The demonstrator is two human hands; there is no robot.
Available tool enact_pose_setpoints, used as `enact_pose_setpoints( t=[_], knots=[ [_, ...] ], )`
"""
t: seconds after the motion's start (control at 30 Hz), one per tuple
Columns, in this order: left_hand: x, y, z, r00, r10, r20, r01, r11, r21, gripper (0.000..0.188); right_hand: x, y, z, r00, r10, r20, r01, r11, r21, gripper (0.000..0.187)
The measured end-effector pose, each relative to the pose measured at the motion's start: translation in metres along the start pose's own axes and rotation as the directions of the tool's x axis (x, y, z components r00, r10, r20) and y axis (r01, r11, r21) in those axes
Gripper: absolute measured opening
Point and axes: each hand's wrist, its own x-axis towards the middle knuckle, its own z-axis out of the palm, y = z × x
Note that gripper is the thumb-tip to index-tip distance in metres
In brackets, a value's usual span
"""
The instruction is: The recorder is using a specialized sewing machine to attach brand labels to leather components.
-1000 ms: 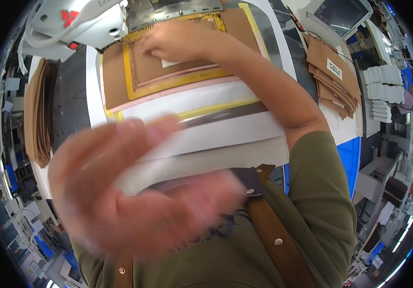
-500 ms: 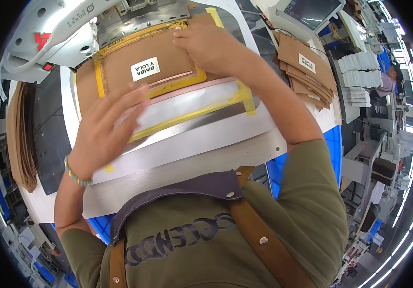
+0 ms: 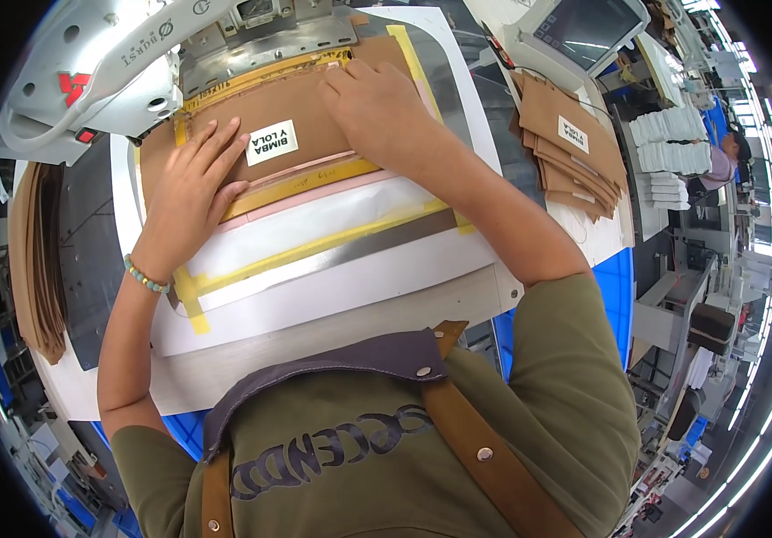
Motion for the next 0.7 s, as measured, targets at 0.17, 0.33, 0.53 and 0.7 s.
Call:
enact_pose_setpoints(
  t=[0.17,0.33,0.53,0.7],
  knots=[
    [0.0,0.0,-0.001,0.999,-0.028,0.034,0.029,0.999,-0.02,0.059,0.003,0.01,-0.009,0.987,0.06,0.152,-0.073,0.994,0.084,0.039],
    [0.002,0.0,-0.002,1.0,-0.014,0.027,0.015,0.999,-0.032,0.058,-0.001,0.011,-0.007,0.995,-0.002,0.098,-0.001,1.0,0.03,0.034],
    [0.003,0.0,-0.009,0.998,-0.014,0.053,0.015,1.0,-0.011,0.058,-0.003,0.016,-0.01,1.0,0.018,-0.017,-0.016,0.995,0.098,0.033],
    [0.003,0.018,-0.031,1.0,0.009,0.012,-0.005,0.965,-0.263,0.055,-0.007,0.011,-0.005,0.999,-0.031,0.028,0.03,0.998,0.048,0.038]
  ],
)
